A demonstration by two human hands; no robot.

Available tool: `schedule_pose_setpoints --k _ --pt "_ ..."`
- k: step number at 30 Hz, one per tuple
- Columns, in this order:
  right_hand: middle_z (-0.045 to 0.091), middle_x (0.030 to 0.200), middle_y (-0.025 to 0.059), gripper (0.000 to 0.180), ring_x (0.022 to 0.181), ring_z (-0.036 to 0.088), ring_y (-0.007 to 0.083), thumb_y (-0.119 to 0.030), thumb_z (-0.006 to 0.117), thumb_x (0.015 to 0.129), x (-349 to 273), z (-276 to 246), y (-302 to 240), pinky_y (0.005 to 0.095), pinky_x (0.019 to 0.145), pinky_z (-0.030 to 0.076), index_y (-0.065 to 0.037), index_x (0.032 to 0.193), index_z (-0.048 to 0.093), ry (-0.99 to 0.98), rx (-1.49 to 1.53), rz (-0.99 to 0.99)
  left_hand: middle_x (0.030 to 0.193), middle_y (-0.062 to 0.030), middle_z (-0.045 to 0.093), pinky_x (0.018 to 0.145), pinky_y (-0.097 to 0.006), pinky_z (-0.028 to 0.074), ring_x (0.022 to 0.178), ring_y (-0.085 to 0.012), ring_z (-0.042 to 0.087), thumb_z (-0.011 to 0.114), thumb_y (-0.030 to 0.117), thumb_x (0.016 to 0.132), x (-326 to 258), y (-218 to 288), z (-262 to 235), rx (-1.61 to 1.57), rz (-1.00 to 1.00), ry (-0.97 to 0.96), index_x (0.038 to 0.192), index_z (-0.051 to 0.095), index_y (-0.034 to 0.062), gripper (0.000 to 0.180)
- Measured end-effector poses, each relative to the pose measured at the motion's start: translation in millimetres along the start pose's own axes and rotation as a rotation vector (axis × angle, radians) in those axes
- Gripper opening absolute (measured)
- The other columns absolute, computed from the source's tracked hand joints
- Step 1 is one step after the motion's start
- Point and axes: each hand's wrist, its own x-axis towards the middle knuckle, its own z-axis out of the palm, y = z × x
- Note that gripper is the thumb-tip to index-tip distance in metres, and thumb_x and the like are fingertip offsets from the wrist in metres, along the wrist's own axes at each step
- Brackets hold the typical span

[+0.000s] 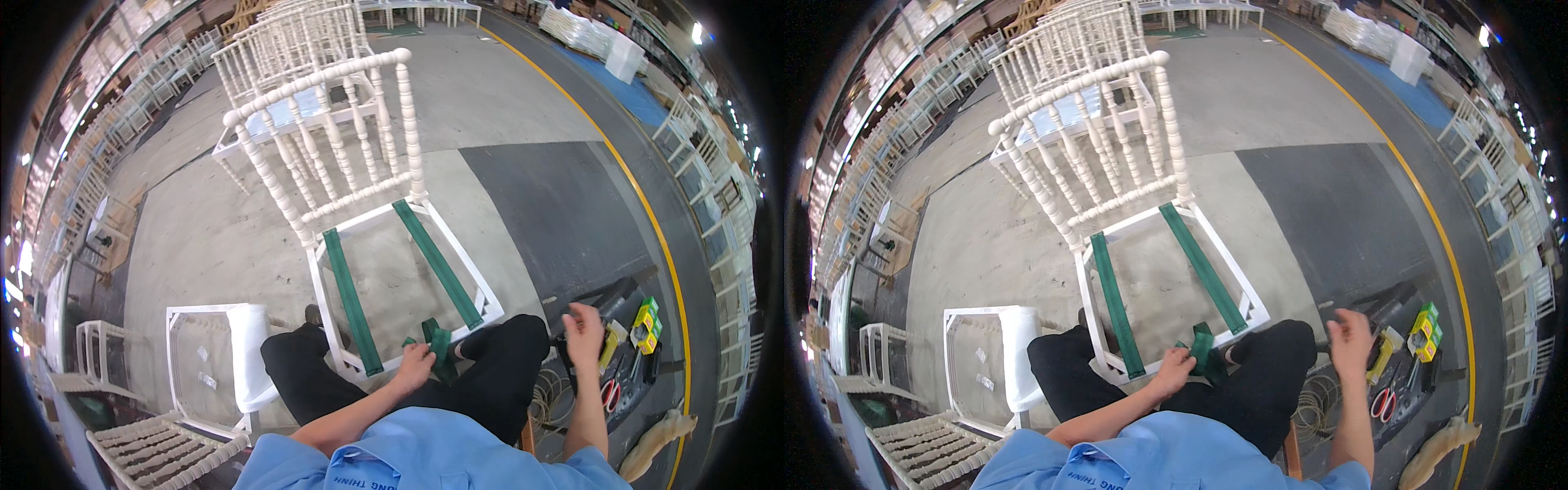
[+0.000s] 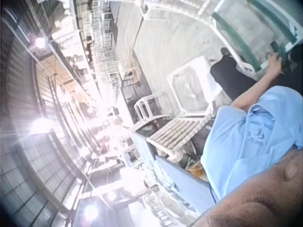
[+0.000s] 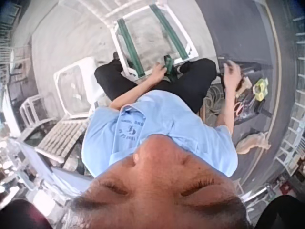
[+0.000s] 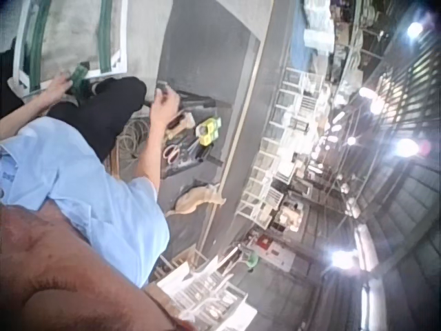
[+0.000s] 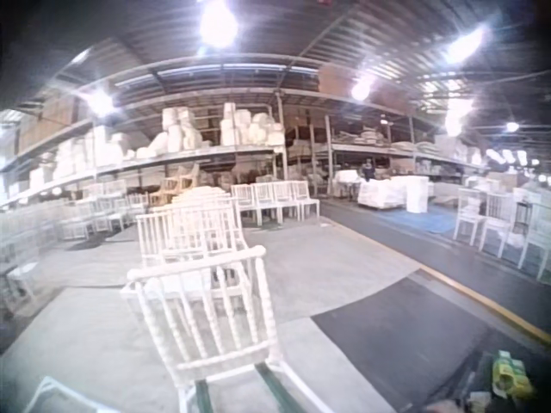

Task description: The person attaches green webbing strips to the seat frame of a white wooden chair. They position each strip, staple it with a handheld stapler, and trim excess with scissors, repeating the process for multiple strips.

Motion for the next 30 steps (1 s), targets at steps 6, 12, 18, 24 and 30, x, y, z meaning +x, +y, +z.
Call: schedule_pose_setpoints --k 6,12,18,24,30 --pt "0.076 0.108 0.0068 0.031 0.097 0.068 0.0162 -0.029 0.065 0.106 -22 124 -91 0.0349 0.089 0.054 0.000 0.112 0.074 -0.732 0.583 0.247 0.097 -0.0077 0.071 0.075 -0.036 0.052 0.086 -0.0199 0.066 0.060 0.022 0.107 -14 71 -47 -0.684 -0.096 -0.041 0.116 0.068 0.0003 0.025" --pt "0.072 0.103 -0.0004 0.019 0.096 0.065 0.0087 -0.007 0.069 0.103 -64 157 -156 0.0276 0.088 0.053 0.000 0.121 0.069 -1.134 0.985 0.299 0.105 -0.0105 0.075 0.085 -0.033 0.060 0.098 -0.0171 0.074 0.054 0.016 0.112 6 158 -164 -0.964 0.345 0.254 0.116 0.063 0.0031 0.016" --pt "0.074 0.103 0.0013 0.020 0.093 0.068 0.0104 -0.004 0.070 0.101 -62 141 -131 0.0297 0.082 0.056 0.001 0.120 0.071 -1.200 0.718 0.319 0.104 0.0017 0.074 0.082 -0.032 0.052 0.091 -0.0134 0.068 0.065 0.015 0.107 -6 149 -180 -1.201 0.026 0.161 0.112 0.066 0.0123 0.006" --pt "0.078 0.105 0.0129 0.041 0.093 0.072 0.0170 -0.035 0.071 0.102 -20 143 -138 0.0328 0.082 0.056 -0.004 0.128 0.074 -0.949 0.341 -0.035 0.114 -0.0021 0.073 0.088 -0.034 0.055 0.099 -0.0142 0.069 0.069 0.007 0.103 -12 108 -110 -1.122 0.084 0.322 0.114 0.068 0.0074 0.011" --pt "0.073 0.095 0.0012 0.019 0.086 0.064 0.0068 -0.015 0.069 0.104 4 172 -196 0.0256 0.076 0.052 0.000 0.115 0.074 -0.749 0.848 0.227 0.111 -0.0032 0.071 0.092 -0.030 0.054 0.098 -0.0109 0.065 0.071 0.004 0.101 -33 102 -75 -1.004 0.111 0.277 0.113 0.069 0.0028 0.012"
